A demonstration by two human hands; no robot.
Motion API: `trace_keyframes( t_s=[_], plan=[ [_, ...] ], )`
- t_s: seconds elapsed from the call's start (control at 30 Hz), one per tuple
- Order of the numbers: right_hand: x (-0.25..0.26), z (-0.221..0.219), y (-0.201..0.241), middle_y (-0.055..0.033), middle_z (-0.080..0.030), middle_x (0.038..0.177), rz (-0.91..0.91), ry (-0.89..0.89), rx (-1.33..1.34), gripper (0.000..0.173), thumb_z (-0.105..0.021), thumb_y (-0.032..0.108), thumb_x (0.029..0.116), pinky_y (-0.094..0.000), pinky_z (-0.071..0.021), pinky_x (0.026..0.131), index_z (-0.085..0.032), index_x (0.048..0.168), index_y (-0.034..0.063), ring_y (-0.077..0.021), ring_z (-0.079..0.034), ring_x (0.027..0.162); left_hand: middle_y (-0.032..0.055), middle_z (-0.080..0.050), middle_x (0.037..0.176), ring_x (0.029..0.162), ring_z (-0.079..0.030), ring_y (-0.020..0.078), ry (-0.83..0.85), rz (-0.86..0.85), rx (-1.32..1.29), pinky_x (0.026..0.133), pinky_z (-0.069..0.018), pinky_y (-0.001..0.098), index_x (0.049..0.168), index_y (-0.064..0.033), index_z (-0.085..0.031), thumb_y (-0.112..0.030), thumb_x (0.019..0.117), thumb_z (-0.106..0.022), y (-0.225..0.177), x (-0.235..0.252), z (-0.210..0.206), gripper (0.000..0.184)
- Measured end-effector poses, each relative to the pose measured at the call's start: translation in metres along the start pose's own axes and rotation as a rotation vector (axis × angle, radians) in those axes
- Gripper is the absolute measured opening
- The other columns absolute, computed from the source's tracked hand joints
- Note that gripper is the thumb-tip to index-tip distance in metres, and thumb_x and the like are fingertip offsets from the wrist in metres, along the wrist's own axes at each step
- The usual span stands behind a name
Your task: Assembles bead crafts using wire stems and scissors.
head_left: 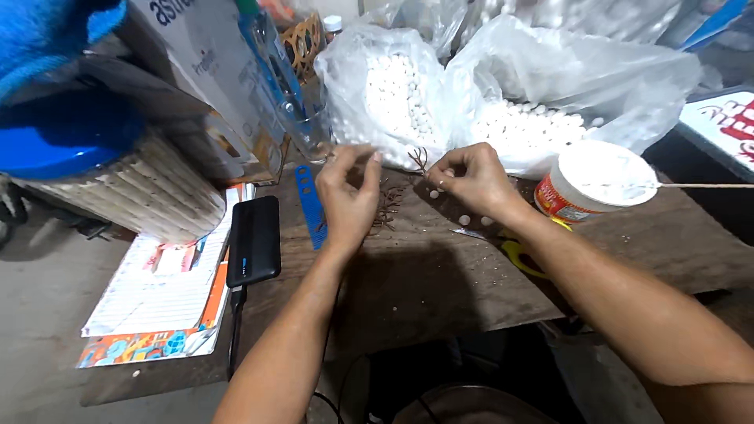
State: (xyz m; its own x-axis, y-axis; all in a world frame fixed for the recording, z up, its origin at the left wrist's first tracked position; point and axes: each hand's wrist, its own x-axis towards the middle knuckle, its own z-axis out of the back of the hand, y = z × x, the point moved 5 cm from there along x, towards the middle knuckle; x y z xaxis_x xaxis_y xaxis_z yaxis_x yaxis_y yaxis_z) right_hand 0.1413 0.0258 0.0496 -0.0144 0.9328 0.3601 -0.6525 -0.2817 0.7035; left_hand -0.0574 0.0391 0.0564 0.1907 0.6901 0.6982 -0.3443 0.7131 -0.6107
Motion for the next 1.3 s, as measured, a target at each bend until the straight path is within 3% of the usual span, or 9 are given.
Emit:
trace_keyframes(
  t_s=[0.1, 0.33, 0.53, 0.8, 0.9, 0.97, 1.1, 1.17, 1.3],
  plan=[
    [-0.011, 0.008, -0.006, 0.0058, -0.059, 0.066, -0.031, -0.087, 0.214, 0.008, -0.073, 0.009, 0.0906, -0.0155, -0.0425, 0.054, -0.073, 0.084, 0.0052, 0.0043, -0.048, 0.055, 0.0101, -0.065, 0.106, 0.084, -0.065, 0.0034, 0.006, 0.071, -0.185, 0.072, -0.0553, 0.0168, 0.100, 0.0038, -0.068, -0.003, 0.0957, -0.066, -0.013, -0.007, -0.023, 0.009],
    [-0.027, 0.009, -0.003, 0.0016, -0.060, 0.067, 0.017, -0.232, 0.307, 0.007, -0.071, 0.007, 0.0929, -0.0154, -0.0397, 0.048, -0.073, 0.087, 0.0028, 0.0006, -0.046, 0.050, 0.0007, -0.067, 0.096, 0.075, -0.060, -0.0022, -0.038, 0.268, -0.367, 0.068, -0.0521, 0.0140, 0.099, 0.0006, -0.070, -0.001, 0.0940, -0.069, -0.025, -0.012, -0.049, 0.005],
    [-0.034, 0.011, 0.005, 0.0008, -0.060, 0.070, 0.134, -0.329, 0.287, 0.006, -0.070, 0.003, 0.0894, -0.0126, -0.0383, 0.051, -0.071, 0.085, 0.0001, 0.0034, -0.044, 0.054, 0.0032, -0.072, 0.099, 0.082, -0.066, -0.0012, -0.124, 0.258, -0.483, 0.075, -0.0557, 0.0156, 0.108, 0.0053, -0.069, 0.004, 0.0909, -0.072, -0.032, -0.015, -0.063, 0.017],
    [-0.039, 0.010, 0.008, -0.0003, -0.060, 0.070, 0.175, -0.350, 0.240, 0.007, -0.070, 0.004, 0.0905, -0.0115, -0.0380, 0.051, -0.071, 0.086, -0.0009, 0.0038, -0.044, 0.054, -0.0026, -0.071, 0.087, 0.074, -0.063, -0.0029, -0.135, 0.250, -0.497, 0.068, -0.0529, 0.0139, 0.099, 0.0002, -0.073, -0.001, 0.0940, -0.070, -0.036, -0.015, -0.069, 0.006],
    [-0.054, 0.027, 0.011, -0.0038, -0.068, 0.081, 0.189, -0.196, 0.083, 0.013, -0.071, 0.013, 0.0935, -0.0207, -0.0491, 0.060, -0.076, 0.098, 0.0017, -0.0044, -0.058, 0.064, -0.0011, -0.072, 0.086, 0.072, -0.066, 0.0004, -0.122, 0.231, -0.515, 0.069, -0.0560, 0.0170, 0.099, 0.0002, -0.072, -0.001, 0.0954, -0.069, -0.035, -0.014, -0.068, 0.005],
    [-0.080, 0.044, 0.006, -0.0070, -0.071, 0.085, 0.214, -0.102, -0.160, 0.020, -0.070, 0.021, 0.0917, -0.0380, -0.0562, 0.067, -0.077, 0.100, 0.0049, -0.0175, -0.067, 0.073, -0.0001, -0.073, 0.089, 0.076, -0.070, 0.0038, -0.087, 0.242, -0.535, 0.072, -0.0595, 0.0211, 0.102, -0.0002, -0.069, -0.001, 0.0976, -0.065, -0.034, -0.014, -0.065, 0.006],
    [-0.125, 0.069, -0.019, -0.0223, -0.071, 0.109, 0.055, 0.161, -0.469, 0.032, -0.073, 0.019, 0.0884, -0.0668, -0.0520, 0.079, -0.073, 0.118, 0.0065, -0.0470, -0.068, 0.100, 0.0002, -0.073, 0.089, 0.076, -0.072, 0.0058, -0.007, 0.264, -0.554, 0.072, -0.0613, 0.0223, 0.104, -0.0014, -0.064, -0.001, 0.1009, -0.060, -0.030, -0.013, -0.062, 0.005],
    [-0.131, 0.069, -0.029, -0.0250, -0.069, 0.114, 0.029, 0.186, -0.500, 0.037, -0.074, 0.014, 0.0874, -0.0683, -0.0506, 0.083, -0.072, 0.124, 0.0066, -0.0506, -0.065, 0.104, 0.0002, -0.074, 0.088, 0.075, -0.072, 0.0070, 0.027, 0.317, -0.586, 0.072, -0.0613, 0.0231, 0.103, -0.0036, -0.063, -0.002, 0.1025, -0.058, -0.026, -0.014, -0.063, 0.006],
    [-0.134, 0.064, -0.035, -0.0167, -0.074, 0.104, 0.176, 0.112, -0.487, 0.029, -0.065, 0.016, 0.0879, -0.0596, -0.0537, 0.082, -0.076, 0.113, 0.0069, -0.0417, -0.069, 0.098, -0.0024, -0.073, 0.090, 0.076, -0.072, 0.0059, 0.104, 0.338, -0.558, 0.072, -0.0608, 0.0220, 0.103, -0.0078, -0.063, -0.006, 0.1030, -0.059, -0.023, -0.017, -0.060, 0.005]
  ],
)
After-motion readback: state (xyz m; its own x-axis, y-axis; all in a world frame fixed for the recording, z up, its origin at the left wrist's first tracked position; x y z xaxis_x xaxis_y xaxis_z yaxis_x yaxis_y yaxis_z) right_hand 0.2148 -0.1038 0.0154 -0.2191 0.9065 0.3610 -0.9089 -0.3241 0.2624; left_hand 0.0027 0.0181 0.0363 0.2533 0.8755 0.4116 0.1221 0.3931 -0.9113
